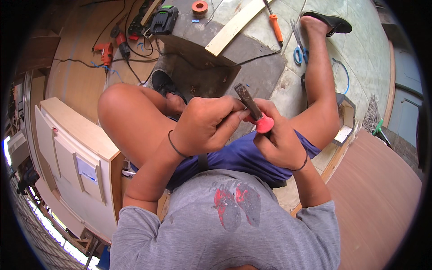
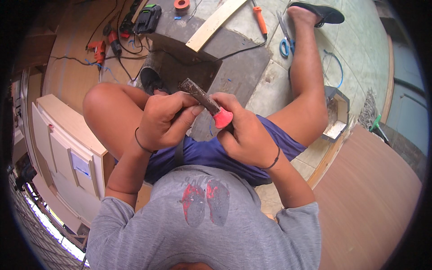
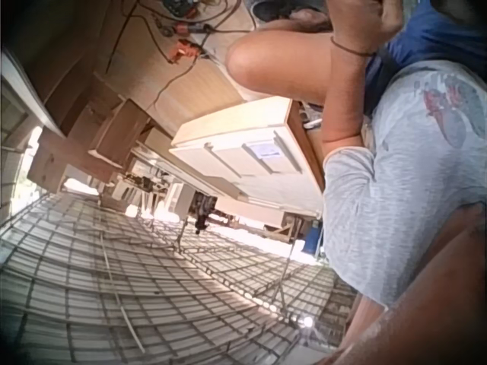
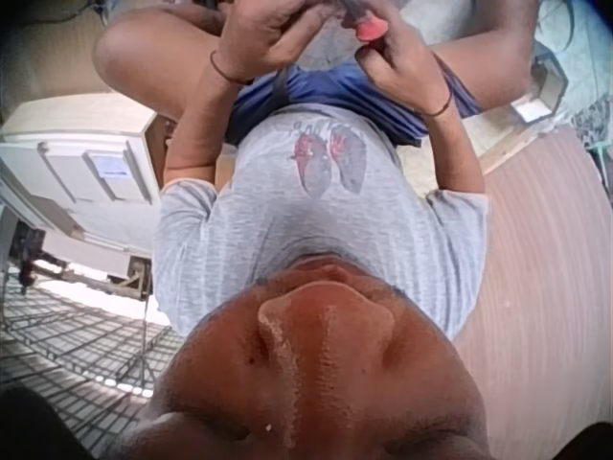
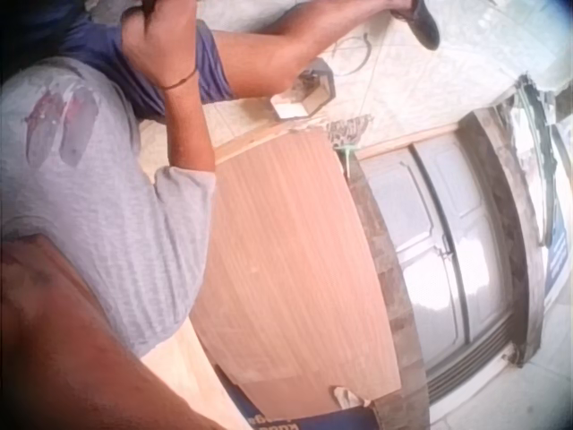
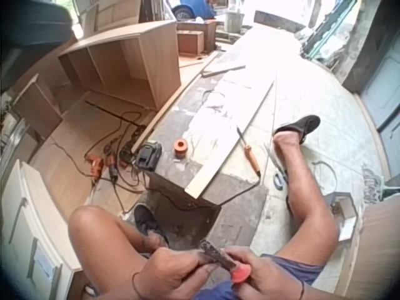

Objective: The person strips insulation from wires using pliers and scissors, connects the wires to a terminal block on a device, and marks a piece of wood using a pen.

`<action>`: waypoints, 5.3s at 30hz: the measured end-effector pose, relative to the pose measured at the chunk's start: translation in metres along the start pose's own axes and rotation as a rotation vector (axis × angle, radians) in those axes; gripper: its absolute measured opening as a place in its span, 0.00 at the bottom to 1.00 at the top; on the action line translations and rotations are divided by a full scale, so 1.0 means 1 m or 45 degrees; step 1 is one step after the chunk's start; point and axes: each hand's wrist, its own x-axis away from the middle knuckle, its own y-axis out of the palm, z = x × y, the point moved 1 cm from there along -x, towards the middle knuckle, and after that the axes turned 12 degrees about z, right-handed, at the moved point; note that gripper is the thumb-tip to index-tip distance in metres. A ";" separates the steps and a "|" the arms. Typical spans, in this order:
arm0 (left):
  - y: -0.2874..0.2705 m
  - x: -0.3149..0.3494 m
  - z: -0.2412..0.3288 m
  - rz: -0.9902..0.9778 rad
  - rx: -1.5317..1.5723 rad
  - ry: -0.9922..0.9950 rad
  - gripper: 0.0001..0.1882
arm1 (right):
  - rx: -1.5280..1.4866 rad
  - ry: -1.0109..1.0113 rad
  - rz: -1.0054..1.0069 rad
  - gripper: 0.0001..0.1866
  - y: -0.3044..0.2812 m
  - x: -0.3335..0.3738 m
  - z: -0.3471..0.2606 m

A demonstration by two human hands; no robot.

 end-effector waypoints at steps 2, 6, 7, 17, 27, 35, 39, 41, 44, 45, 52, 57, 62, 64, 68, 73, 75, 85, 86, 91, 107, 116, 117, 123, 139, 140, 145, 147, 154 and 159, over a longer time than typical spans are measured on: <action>0.004 0.000 -0.001 0.058 -0.039 -0.009 0.03 | 0.066 0.011 0.044 0.28 0.004 -0.003 -0.003; 0.008 0.000 -0.007 0.119 -0.038 -0.055 0.04 | 0.162 -0.016 0.134 0.26 0.004 -0.005 0.009; 0.008 0.001 -0.009 0.106 -0.047 -0.072 0.04 | 0.162 -0.015 0.136 0.26 0.003 -0.006 0.010; 0.004 0.001 -0.003 -0.164 -0.203 -0.262 0.07 | 0.243 0.008 0.133 0.17 0.009 -0.003 0.016; 0.011 0.006 -0.007 -0.008 -0.019 -0.120 0.07 | 0.134 0.028 0.093 0.14 0.011 0.000 0.013; 0.014 0.007 -0.011 0.043 -0.001 0.043 0.06 | 0.055 0.010 0.048 0.14 0.009 -0.001 0.013; 0.017 0.008 -0.013 0.096 0.044 0.064 0.05 | 0.007 0.099 -0.017 0.15 0.007 -0.002 0.009; 0.017 0.007 -0.013 0.111 0.054 0.075 0.06 | -0.003 0.093 -0.019 0.15 0.006 -0.002 0.010; 0.016 0.007 -0.011 0.134 -0.009 0.050 0.05 | -0.002 0.085 -0.003 0.16 0.006 -0.004 0.011; 0.018 0.009 -0.013 0.157 -0.052 0.066 0.09 | 0.007 0.080 0.020 0.17 0.006 -0.005 0.011; 0.007 0.008 -0.015 0.162 0.136 -0.306 0.10 | -0.213 0.287 0.158 0.21 0.003 -0.005 0.017; 0.014 0.003 -0.018 0.208 0.212 -0.256 0.09 | -0.366 0.300 0.368 0.19 -0.010 -0.009 0.012; 0.049 -0.004 -0.065 0.390 0.469 -0.774 0.10 | -0.457 0.272 0.469 0.20 -0.022 -0.016 0.019; 0.081 -0.014 -0.101 0.429 0.597 -0.931 0.11 | -0.485 0.283 0.512 0.20 -0.031 -0.019 0.025; 0.137 -0.013 -0.161 0.384 0.559 -1.139 0.12 | -0.565 0.297 0.634 0.20 -0.042 -0.012 0.032; 0.159 0.000 -0.207 0.231 0.238 -1.019 0.14 | -0.587 0.339 0.678 0.21 -0.051 0.001 0.038; 0.157 0.004 -0.197 0.217 -0.069 -0.788 0.16 | -0.595 0.342 0.685 0.20 -0.057 0.005 0.041; 0.154 0.047 -0.162 -0.320 -1.198 0.093 0.06 | -0.628 0.369 0.735 0.20 -0.060 0.005 0.049; 0.155 0.048 -0.164 -0.323 -1.193 0.093 0.06 | -0.637 0.366 0.728 0.20 -0.059 0.005 0.050; 0.160 0.049 -0.168 -0.402 -1.210 0.069 0.06 | -0.647 0.348 0.700 0.21 -0.058 0.007 0.049; 0.165 0.051 -0.155 -0.539 -1.262 0.117 0.07 | -0.593 0.367 0.664 0.21 -0.047 0.011 0.042; 0.126 0.019 -0.141 -0.025 -0.080 -0.566 0.12 | -0.575 0.370 0.634 0.21 -0.050 0.014 0.036; 0.116 0.012 -0.135 0.003 0.134 -0.667 0.12 | -0.531 0.357 0.615 0.22 -0.051 0.013 0.035; 0.051 -0.014 -0.052 0.118 0.360 -0.801 0.11 | -0.327 0.425 0.221 0.24 -0.046 0.013 0.042; 0.042 0.005 -0.026 0.360 0.340 -0.536 0.08 | 0.166 0.155 0.260 0.24 0.000 0.003 0.025; 0.042 0.005 -0.025 0.365 0.341 -0.539 0.08 | 0.170 0.158 0.261 0.25 0.002 0.003 0.025; 0.037 0.002 -0.014 0.334 -0.086 -0.286 0.06 | 0.288 0.028 0.339 0.26 0.008 0.002 0.023; 0.039 0.005 -0.019 0.377 -0.046 -0.221 0.06 | 0.371 -0.061 0.381 0.26 0.008 0.001 0.022; 0.037 0.011 -0.016 0.437 0.285 -0.307 0.05 | 0.644 -0.256 0.436 0.27 0.003 0.001 0.016; 0.040 0.013 -0.018 0.423 0.332 -0.265 0.05 | 0.569 -0.305 0.436 0.29 0.004 0.001 0.015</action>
